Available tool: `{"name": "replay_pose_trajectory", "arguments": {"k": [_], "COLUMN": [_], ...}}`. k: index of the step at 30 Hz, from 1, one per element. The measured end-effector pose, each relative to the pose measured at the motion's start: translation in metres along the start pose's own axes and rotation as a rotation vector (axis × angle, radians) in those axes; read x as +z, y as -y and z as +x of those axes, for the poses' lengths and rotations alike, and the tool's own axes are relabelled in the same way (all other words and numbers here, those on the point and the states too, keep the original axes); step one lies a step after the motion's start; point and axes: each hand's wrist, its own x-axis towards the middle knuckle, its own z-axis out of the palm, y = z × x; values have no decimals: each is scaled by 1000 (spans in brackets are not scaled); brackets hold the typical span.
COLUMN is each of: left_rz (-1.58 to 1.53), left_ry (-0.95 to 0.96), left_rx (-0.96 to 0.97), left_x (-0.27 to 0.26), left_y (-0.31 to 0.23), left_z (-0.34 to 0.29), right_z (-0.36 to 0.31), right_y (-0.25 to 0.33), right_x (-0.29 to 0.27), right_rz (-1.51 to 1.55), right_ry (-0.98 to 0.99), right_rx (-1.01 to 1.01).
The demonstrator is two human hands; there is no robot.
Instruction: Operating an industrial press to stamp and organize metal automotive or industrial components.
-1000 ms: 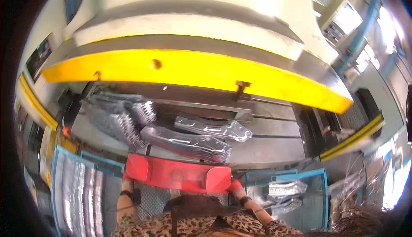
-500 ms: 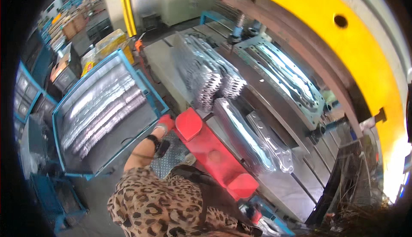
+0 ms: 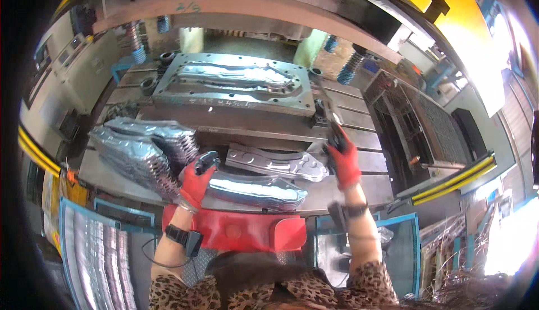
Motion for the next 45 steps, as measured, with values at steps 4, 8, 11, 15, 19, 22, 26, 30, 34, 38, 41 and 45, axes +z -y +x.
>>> {"name": "replay_pose_trajectory", "arguments": {"k": [4,8,11,15,19,22,26,30,34,38,41,45], "left_rz": [-230,-180,-335,-262,-380,-579,-1047,-1248,-1330,-1161,-205,-763], "left_ry": [196,227,251,207,209,153,216,327,331,270,312,307], "left_rx": [42,-17,-17,-80,-66,-175,-334,-482,-492,-573,-134,-769], "left_x": [30,42,42,41,52,65,62,55,65,77,63,53], "left_y": [4,17,20,18,23,29,37,48,56,42,28,25], "left_z": [30,50,66,90,109,132,166,190,170,99,22,-24], "right_z": [115,174,188,166,153,143,94,12,-64,-95,-117,-129], "right_y": [-22,-48,-71,-105,-121,-118,-96,-67,-43,-18,-8,-22], "right_x": [50,86,110,133,130,122,97,55,3,-48,-78,-83], "right_rz": [-137,-266,-547,-768,-741,-697,-516,-615,-393,-333,-255,-171], "right_ry": [108,143,143,52,-4,-25,36,99,201,233,308,467], "right_rx": [-149,29,48,20,-56,-184,-81,-186,118,302,493,560]}}
